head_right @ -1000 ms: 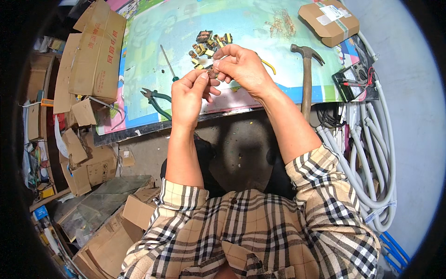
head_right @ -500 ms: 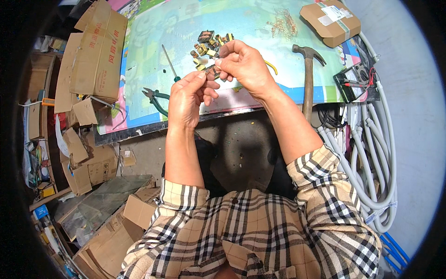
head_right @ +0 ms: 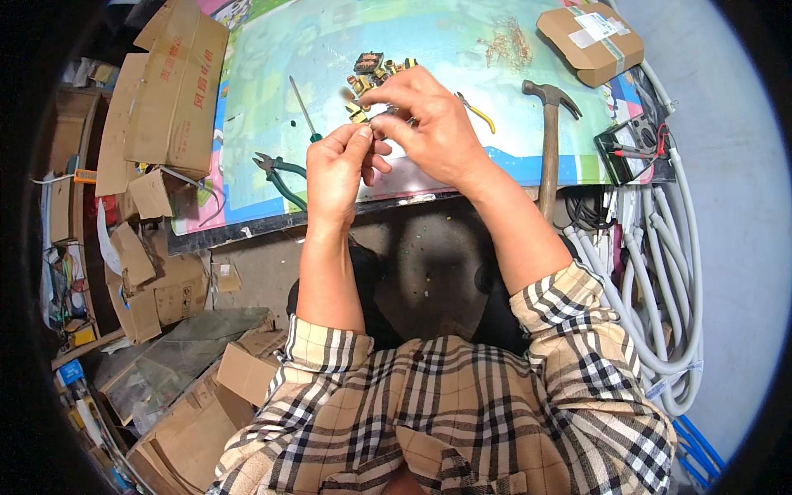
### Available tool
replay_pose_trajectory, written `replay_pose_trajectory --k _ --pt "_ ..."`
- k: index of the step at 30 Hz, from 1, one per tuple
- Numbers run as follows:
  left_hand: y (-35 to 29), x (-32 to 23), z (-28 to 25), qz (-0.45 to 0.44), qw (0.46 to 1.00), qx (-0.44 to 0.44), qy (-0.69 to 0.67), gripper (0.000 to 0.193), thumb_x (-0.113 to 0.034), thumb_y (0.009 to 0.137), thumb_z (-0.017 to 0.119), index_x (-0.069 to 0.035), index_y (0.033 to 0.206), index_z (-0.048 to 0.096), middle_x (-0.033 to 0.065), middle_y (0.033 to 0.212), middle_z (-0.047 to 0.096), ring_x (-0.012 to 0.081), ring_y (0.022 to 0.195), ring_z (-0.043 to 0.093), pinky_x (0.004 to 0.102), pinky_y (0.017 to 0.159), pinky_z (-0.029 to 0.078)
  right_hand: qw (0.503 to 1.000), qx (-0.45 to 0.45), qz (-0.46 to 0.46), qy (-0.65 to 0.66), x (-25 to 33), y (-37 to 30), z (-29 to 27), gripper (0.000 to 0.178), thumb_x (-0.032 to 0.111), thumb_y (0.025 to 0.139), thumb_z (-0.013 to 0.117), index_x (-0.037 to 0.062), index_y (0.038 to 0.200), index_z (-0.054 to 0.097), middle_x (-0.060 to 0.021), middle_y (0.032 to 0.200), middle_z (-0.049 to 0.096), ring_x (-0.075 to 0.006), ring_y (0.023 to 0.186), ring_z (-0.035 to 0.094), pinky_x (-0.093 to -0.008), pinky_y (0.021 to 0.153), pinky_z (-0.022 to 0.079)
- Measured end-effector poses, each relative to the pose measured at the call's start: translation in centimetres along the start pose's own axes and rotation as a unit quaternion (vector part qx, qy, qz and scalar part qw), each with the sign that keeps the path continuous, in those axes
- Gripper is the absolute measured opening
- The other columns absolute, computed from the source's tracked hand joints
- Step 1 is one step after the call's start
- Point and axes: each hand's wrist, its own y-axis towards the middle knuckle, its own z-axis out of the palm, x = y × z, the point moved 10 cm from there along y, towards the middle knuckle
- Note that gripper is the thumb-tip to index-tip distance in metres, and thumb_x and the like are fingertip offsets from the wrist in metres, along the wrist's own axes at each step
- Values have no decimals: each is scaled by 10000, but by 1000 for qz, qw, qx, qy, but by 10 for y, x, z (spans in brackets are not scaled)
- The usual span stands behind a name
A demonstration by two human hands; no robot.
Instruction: The person sits at a cluttered workbench and uses pliers and a hammer to disassemble small electronic components, likely transformers. They repeatedly pry apart the metal casings and separate the copper windings, placing the separated parts on the table.
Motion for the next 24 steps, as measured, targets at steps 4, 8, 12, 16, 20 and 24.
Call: replay_pose_trajectory --k 4,8,12,16,20,24 --pt "-1 -1 3 -6 1000 9 -20 227 -142 964 545 55 971 658 121 799 678 121 587 608 220 483 415 996 23 -22 -87 2 0 3 104 56 852 661 32 951 681 -90 806 629 -147 678 652 -281 612 511" --pt "-2 0 -1 -36 994 16 -102 242 -152 961 551 68 976 651 135 807 679 127 586 610 215 480 415 998 5 33 -49 -10 1 -7 59 21 882 631 -25 917 642 -79 814 639 -131 640 647 -265 582 501" --pt "-1 5 -1 -63 987 32 -144 258 -165 958 561 76 987 646 146 810 677 132 587 612 212 481 416 998 -4 45 -53 -8 2 -11 64 26 901 607 -38 897 615 -85 819 640 -124 638 643 -258 584 499" --pt "-1 4 -3 -51 990 32 -131 259 -161 961 560 78 1006 649 140 810 678 129 598 612 217 495 421 997 -6 69 -42 -13 4 -15 65 47 885 625 -18 892 625 -100 824 624 -160 643 649 -282 594 502" --pt "-1 -3 -4 1 999 20 -41 231 -131 963 556 64 1032 661 121 824 685 119 616 611 217 512 420 997 8 -17 -79 2 4 -8 83 61 856 645 15 925 653 -99 846 617 -223 745 662 -316 643 507" --pt "-2 -10 0 36 999 18 27 202 -95 957 559 42 1054 671 98 845 693 104 633 617 216 515 415 994 52 -51 -81 7 1 2 127 61 832 651 43 957 669 -91 885 624 -257 790 643 -355 684 511"
